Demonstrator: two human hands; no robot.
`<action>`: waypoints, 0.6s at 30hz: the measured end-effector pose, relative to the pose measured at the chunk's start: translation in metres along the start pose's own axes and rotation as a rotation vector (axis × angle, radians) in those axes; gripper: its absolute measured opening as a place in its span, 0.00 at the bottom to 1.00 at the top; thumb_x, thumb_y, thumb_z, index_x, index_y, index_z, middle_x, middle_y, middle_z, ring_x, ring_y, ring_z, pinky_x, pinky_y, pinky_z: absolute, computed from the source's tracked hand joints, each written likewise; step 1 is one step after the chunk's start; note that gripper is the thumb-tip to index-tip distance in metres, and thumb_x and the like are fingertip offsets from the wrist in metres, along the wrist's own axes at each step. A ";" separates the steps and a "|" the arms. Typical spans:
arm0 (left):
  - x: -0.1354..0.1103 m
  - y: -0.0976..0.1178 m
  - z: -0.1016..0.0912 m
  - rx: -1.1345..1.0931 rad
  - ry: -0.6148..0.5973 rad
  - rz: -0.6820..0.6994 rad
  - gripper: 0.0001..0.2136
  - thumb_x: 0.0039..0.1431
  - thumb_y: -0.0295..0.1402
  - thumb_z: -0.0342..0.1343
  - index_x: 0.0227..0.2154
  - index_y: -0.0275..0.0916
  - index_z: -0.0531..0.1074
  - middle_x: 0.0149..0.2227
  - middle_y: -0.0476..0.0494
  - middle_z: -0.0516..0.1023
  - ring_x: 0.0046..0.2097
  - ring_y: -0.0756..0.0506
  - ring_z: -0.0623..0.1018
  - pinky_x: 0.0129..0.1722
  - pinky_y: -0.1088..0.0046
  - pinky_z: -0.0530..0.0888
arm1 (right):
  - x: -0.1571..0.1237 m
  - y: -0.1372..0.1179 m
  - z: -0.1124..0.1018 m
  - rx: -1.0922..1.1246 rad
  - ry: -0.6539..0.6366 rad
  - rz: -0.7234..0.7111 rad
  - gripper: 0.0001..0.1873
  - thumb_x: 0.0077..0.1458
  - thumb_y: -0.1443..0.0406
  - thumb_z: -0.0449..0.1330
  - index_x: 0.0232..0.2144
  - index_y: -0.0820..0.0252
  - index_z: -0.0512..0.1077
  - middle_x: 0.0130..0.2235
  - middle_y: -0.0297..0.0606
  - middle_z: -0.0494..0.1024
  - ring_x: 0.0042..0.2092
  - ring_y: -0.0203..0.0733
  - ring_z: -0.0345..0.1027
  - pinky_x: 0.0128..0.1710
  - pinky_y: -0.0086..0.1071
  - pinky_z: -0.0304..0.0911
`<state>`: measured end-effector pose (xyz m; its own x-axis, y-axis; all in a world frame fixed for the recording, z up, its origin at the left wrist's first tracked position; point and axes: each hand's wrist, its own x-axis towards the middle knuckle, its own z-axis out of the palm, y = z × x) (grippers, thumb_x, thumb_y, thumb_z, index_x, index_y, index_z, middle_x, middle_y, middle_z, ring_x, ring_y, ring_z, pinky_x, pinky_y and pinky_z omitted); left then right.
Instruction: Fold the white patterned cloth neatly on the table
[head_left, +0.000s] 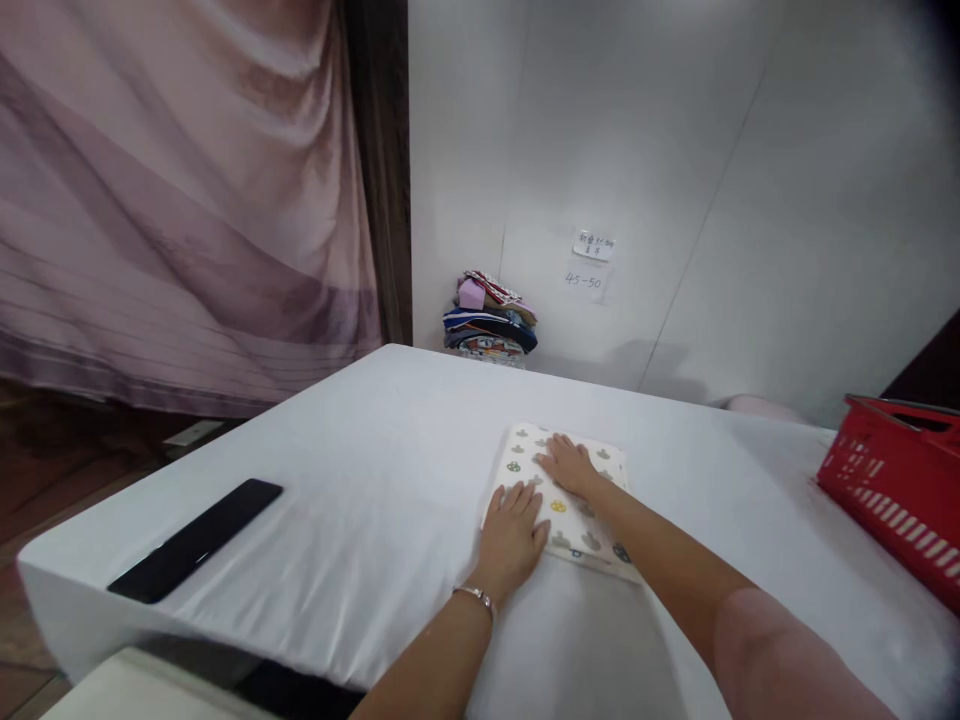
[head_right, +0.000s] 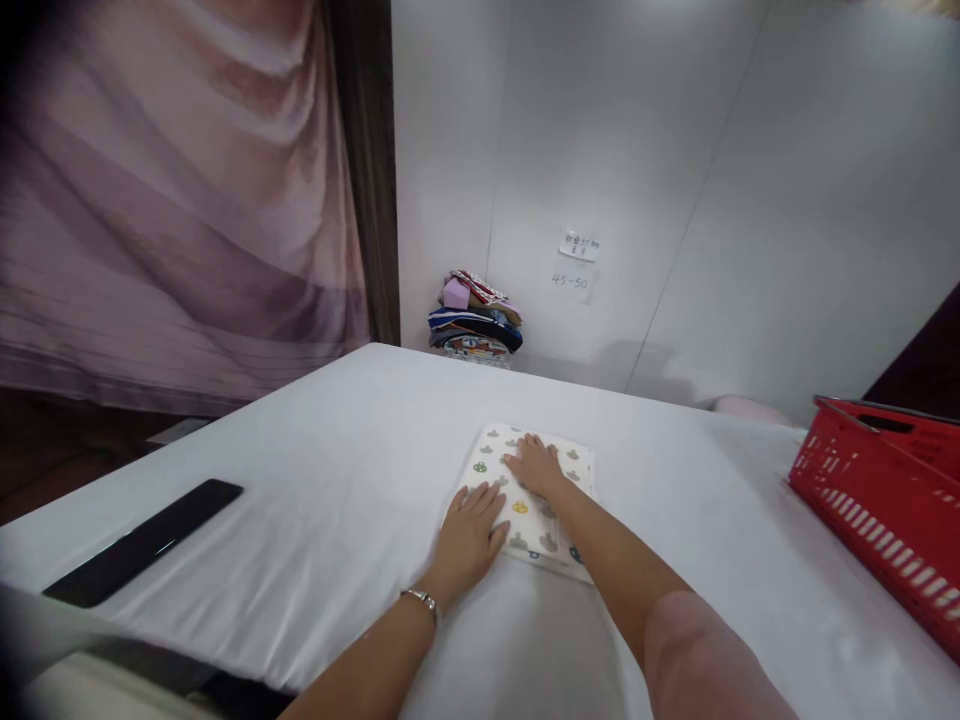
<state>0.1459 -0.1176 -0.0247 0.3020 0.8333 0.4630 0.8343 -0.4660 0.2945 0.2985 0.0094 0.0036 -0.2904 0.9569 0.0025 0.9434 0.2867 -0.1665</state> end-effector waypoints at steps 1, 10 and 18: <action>0.000 0.000 0.000 -0.001 0.000 -0.002 0.17 0.61 0.36 0.45 0.52 0.42 0.66 0.57 0.44 0.66 0.60 0.42 0.62 0.60 0.52 0.56 | 0.003 -0.005 -0.002 -0.005 0.004 -0.007 0.30 0.60 0.51 0.40 0.59 0.60 0.54 0.65 0.45 0.48 0.65 0.47 0.35 0.60 0.48 0.35; -0.002 -0.001 0.002 -0.013 0.016 -0.005 0.18 0.61 0.37 0.45 0.52 0.42 0.65 0.57 0.43 0.66 0.60 0.42 0.63 0.60 0.53 0.55 | 0.029 -0.028 0.011 0.004 -0.054 -0.078 0.33 0.59 0.48 0.39 0.62 0.57 0.48 0.66 0.40 0.43 0.66 0.44 0.32 0.61 0.47 0.28; -0.003 -0.001 0.002 -0.044 0.002 -0.015 0.18 0.61 0.38 0.45 0.53 0.41 0.65 0.57 0.44 0.66 0.60 0.42 0.62 0.61 0.53 0.54 | 0.021 -0.011 -0.002 -0.011 -0.021 -0.100 0.31 0.61 0.51 0.39 0.61 0.62 0.51 0.66 0.44 0.45 0.66 0.48 0.33 0.60 0.48 0.32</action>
<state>0.1449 -0.1190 -0.0277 0.2885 0.8396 0.4601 0.8177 -0.4661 0.3378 0.2824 0.0262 0.0074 -0.3859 0.9225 -0.0022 0.9114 0.3809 -0.1556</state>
